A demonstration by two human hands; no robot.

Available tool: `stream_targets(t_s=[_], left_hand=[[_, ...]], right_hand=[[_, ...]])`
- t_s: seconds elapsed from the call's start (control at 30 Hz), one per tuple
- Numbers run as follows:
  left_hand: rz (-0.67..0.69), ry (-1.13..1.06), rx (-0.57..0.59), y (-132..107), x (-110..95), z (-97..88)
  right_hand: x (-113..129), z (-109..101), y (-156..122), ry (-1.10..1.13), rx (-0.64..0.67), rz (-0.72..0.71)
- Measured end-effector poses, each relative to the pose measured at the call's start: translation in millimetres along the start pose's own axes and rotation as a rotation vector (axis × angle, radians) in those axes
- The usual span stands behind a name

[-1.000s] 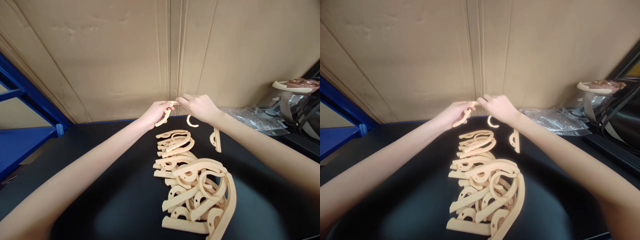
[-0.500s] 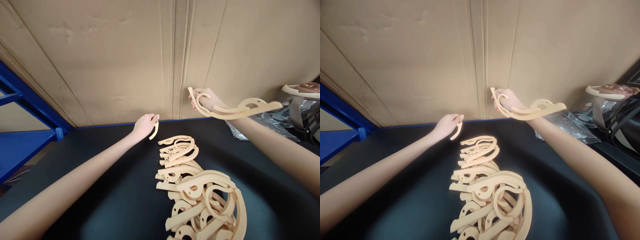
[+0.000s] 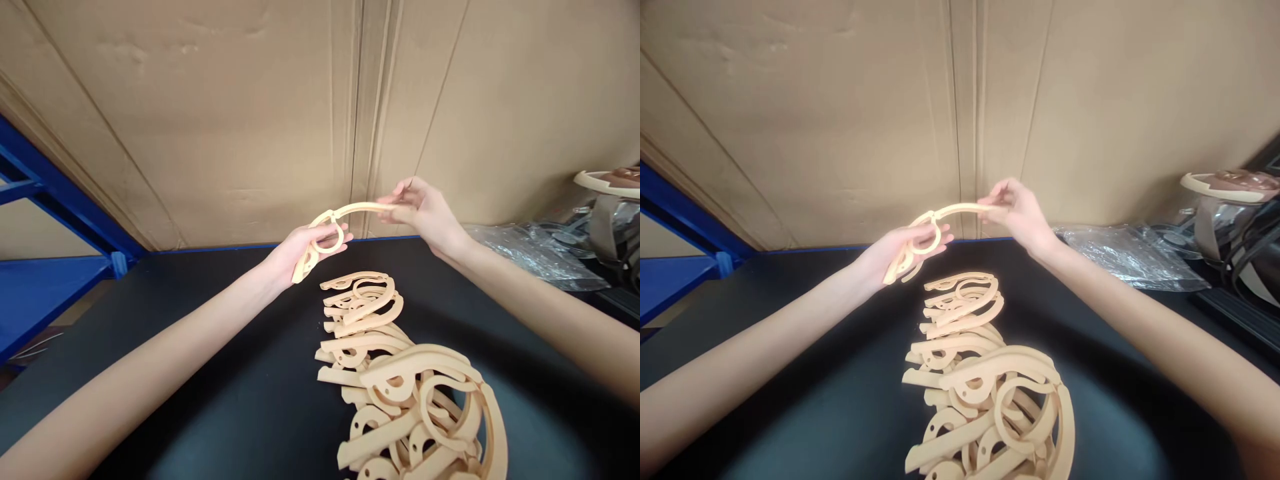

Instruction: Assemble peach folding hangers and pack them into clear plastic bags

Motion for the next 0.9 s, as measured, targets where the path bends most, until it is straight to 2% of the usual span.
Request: stream_targets(t_s=[0.07,0.13,0.23,0.4,0.5,0.6,0.7,0.8,0.9], left_hand=[[-0.018,-0.025,-0.001,-2.0,3.1,1.7],[-0.055,-0.027,0.017,-3.6,6.0,4.2],[-0.118,-0.022,0.073,-6.6,7.8,9.7],[-0.271,0.001,0.243,-13.6,6.5,18.2],[-0.360,0.060,0.283,-17.0,4.8,21.4],[-0.420,0.154,0.227,-18.6,3.3,25.3],[-0.400,0.251,0.109,-19.2,2.2,27.1],[-0.337,0.342,-0.026,-19.7,1.5,22.4],[-0.254,0.432,-0.135,-17.3,-1.3,15.3]], right_hand=[[-1.8,4.3,-13.6,-0.133,0.185,0.010],[0.2,8.0,-23.7,-0.351,0.303,-0.036],[8.7,14.0,-31.1,-0.637,0.385,-0.150],[18.9,24.2,-36.7,-1.097,0.475,-0.317],[16.9,29.2,-43.1,-1.325,0.629,-0.335],[13.5,30.7,-46.6,-1.329,0.748,-0.292],[8.4,23.6,-40.6,-1.179,0.749,-0.144],[-3.2,6.2,-29.9,-1.078,0.759,0.018],[-21.4,-17.0,-25.5,-1.206,0.687,0.157]])
Point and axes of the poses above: each hand's wrist, its own y-axis towards the middle knuckle, its own z-axis out of the palm, x = y × z, the point moved 2 cm from there along y, towards the middle knuckle, and after that the axes turned 13 degrees about -z, right-handed, at the moved point
